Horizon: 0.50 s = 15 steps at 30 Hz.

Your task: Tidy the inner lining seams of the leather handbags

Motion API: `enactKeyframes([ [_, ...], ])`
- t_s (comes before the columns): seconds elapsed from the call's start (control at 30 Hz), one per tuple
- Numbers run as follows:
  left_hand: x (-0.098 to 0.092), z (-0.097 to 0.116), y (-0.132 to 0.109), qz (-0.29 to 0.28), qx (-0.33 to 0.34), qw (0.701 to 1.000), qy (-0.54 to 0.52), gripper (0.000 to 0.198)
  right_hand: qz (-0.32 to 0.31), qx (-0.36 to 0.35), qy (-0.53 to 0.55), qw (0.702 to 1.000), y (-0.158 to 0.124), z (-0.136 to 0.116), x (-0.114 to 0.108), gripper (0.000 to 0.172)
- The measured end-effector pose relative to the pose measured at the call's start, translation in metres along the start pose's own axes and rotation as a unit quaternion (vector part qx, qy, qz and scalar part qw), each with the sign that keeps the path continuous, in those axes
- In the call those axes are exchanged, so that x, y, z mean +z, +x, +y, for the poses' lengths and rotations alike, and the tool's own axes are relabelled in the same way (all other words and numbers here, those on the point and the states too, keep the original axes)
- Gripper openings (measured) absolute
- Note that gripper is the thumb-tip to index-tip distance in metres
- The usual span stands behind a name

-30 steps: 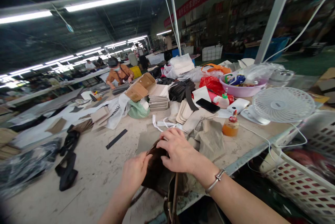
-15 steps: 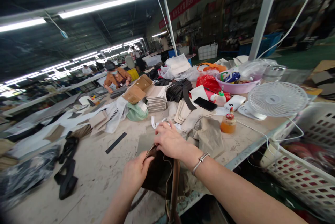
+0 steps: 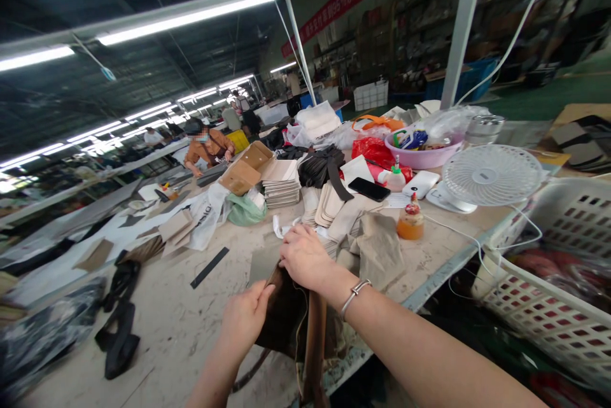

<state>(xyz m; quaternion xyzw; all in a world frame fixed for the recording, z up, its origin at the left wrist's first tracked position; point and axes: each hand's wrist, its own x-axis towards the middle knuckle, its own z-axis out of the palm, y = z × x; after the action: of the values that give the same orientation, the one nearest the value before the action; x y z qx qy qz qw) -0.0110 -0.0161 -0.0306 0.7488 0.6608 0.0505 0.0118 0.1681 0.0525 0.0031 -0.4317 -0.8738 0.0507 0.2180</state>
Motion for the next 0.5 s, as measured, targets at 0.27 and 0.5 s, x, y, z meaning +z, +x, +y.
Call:
enactKeyframes([
  [0.27,-0.0033,-0.0002,0.0022,-0.002,-0.017,0.999,-0.046,0.027,-0.025,0.052,0.009,0.998,0.0004,0.0023,0.0039,0.014],
  [0.5,-0.0039,-0.0051,0.0052,-0.010,-0.015,0.997,-0.075,0.033,-0.032,0.079,0.022,0.996,-0.0011,0.0035,0.0058,0.015],
])
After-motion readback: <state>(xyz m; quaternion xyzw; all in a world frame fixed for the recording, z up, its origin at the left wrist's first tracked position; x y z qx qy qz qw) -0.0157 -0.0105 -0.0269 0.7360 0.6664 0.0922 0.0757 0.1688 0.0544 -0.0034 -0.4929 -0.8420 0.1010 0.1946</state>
